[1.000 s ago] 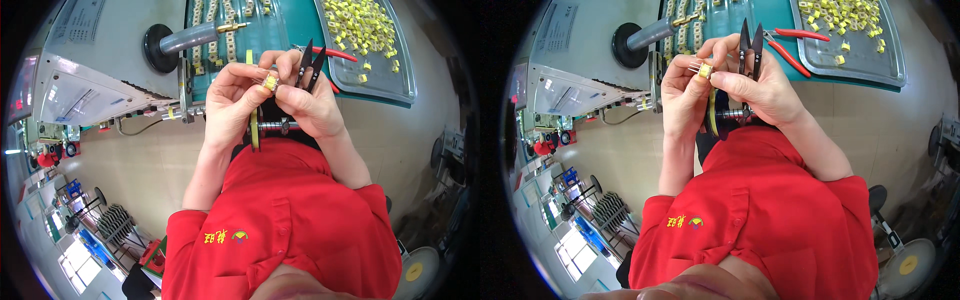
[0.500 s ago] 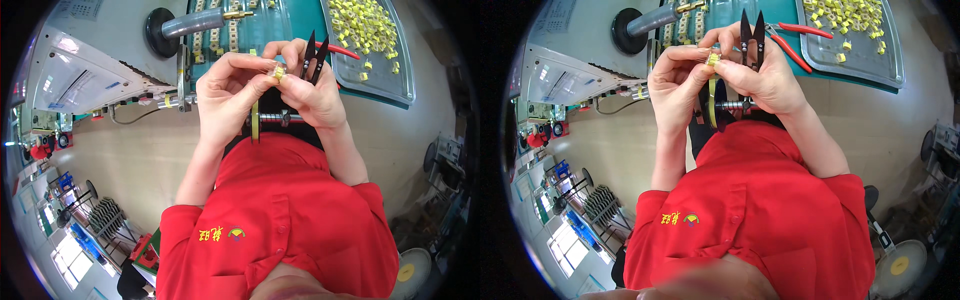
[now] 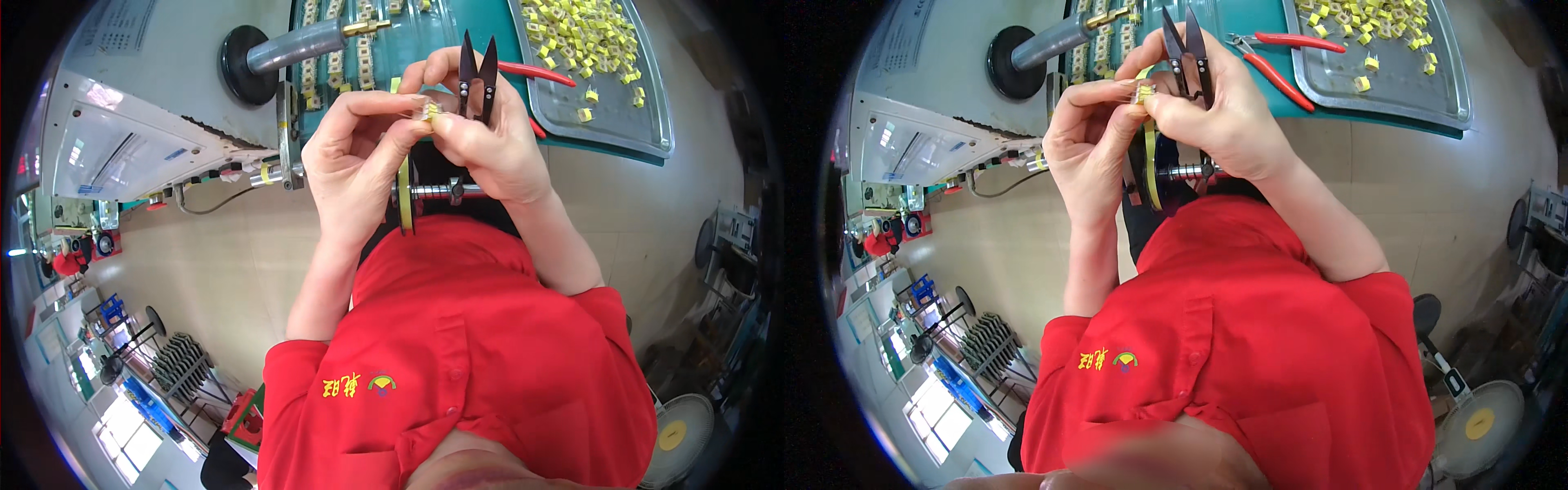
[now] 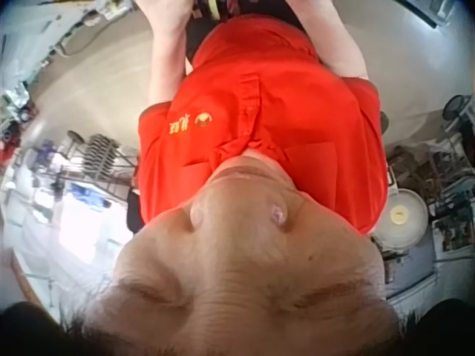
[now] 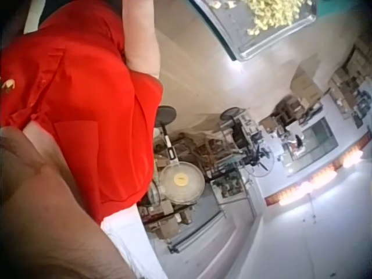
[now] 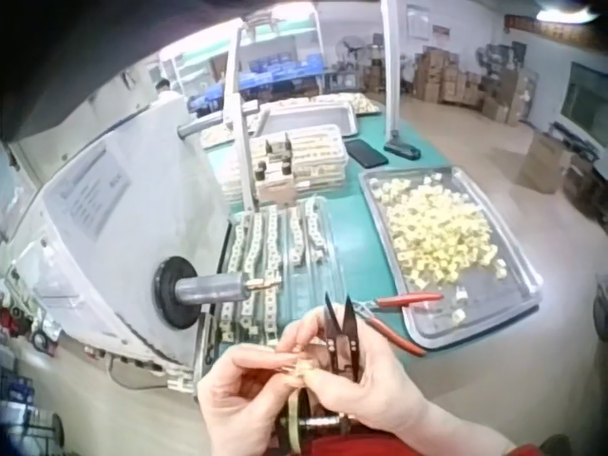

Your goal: Assembling small electronic components on a production line using specialized machinery and hand tools.

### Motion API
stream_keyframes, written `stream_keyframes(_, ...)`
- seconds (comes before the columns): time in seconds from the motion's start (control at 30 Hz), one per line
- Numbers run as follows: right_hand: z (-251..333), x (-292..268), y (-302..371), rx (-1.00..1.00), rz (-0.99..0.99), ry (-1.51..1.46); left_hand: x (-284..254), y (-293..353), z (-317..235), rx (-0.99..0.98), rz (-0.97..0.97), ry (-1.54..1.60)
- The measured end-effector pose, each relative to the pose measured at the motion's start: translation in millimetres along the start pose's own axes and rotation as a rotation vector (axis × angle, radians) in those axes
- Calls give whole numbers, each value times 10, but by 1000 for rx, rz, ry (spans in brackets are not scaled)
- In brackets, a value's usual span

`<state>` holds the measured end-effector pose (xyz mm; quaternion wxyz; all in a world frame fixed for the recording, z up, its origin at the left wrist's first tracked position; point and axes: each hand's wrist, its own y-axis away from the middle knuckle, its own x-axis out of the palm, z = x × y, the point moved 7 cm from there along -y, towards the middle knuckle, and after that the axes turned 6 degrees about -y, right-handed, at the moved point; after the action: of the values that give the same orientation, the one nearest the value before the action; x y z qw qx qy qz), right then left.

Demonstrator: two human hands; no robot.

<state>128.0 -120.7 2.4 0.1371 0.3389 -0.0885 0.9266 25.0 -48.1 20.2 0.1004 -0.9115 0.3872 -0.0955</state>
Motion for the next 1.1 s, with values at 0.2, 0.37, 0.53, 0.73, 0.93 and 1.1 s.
stream_keyframes(0.2,165,-57,82,-264,-86,500,-40,0,0,-29,-49,78)
stream_keyframes(0.37,247,-6,85,-362,-35,598,13,-4,7,-20,-72,167)
stream_keyframes(0.53,274,20,69,-348,-74,699,-28,-4,-18,-11,-24,-33)
stream_keyframes(0.73,366,178,159,-526,-116,1086,-11,-13,38,-45,-6,-116)
stream_keyframes(0.93,269,-59,127,-100,14,597,-28,20,105,-140,66,47)
stream_keyframes(1.1,167,-164,162,-126,6,543,-39,51,212,-221,89,246)
